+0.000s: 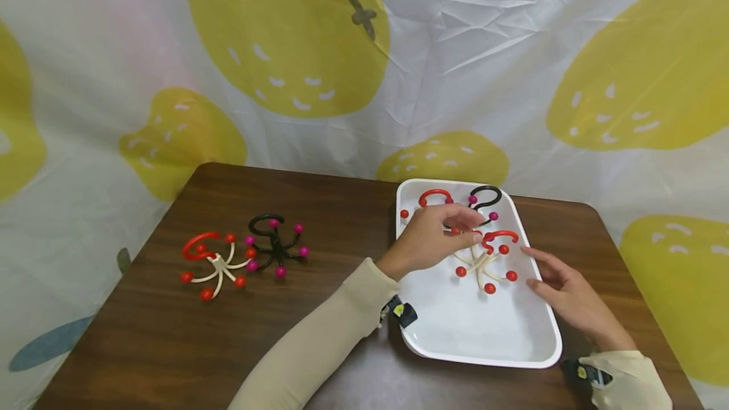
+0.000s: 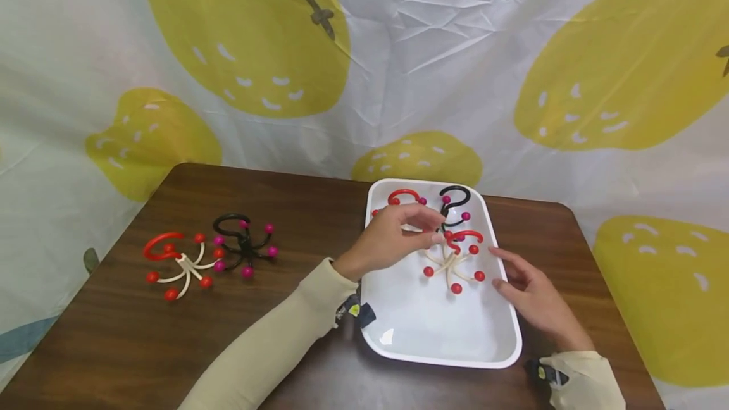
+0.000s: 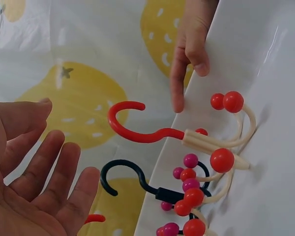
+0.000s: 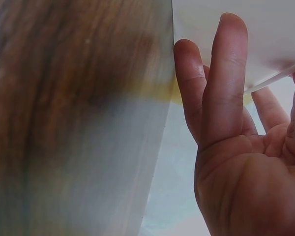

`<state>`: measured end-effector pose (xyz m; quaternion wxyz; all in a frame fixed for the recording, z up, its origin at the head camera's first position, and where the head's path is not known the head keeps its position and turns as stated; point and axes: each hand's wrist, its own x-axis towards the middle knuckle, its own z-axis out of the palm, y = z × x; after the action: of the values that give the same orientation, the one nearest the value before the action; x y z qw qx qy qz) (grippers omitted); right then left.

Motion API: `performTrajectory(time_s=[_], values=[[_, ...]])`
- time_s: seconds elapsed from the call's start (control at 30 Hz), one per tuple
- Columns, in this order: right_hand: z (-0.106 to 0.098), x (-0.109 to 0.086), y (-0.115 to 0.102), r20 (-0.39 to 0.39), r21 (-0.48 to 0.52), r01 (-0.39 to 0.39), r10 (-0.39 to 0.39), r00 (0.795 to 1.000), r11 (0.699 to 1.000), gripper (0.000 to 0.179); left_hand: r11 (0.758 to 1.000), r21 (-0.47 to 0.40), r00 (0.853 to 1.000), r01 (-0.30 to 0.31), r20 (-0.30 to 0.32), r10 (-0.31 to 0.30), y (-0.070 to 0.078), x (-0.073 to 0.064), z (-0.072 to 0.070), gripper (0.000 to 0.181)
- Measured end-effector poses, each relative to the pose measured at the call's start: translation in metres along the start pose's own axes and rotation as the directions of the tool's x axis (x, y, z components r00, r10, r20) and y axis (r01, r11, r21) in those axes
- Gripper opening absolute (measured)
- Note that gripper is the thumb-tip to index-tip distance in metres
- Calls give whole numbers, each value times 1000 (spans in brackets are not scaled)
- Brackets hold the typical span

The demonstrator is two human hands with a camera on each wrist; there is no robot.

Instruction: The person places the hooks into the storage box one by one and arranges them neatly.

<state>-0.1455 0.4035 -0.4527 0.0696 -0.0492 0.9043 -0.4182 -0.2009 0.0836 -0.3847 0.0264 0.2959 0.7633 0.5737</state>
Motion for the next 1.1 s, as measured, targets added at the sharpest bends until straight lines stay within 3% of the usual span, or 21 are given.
performTrajectory(time_s=[0.57, 0.8, 1.1], values=[[-1, 0, -5, 10, -33, -44, 45, 999, 998, 64, 999, -34, 998, 27, -62, -29, 7, -19, -33, 26], [-6, -5, -4, -6, -46, -29, 29, 1000, 998, 63, 999, -37, 996, 29, -81, -32, 8, -25, -42, 25], [-3, -6, -1, -6, -41, -33, 33, 999, 999, 63, 998, -46, 993, 49, -102, -54, 11, -39, -66, 27]])
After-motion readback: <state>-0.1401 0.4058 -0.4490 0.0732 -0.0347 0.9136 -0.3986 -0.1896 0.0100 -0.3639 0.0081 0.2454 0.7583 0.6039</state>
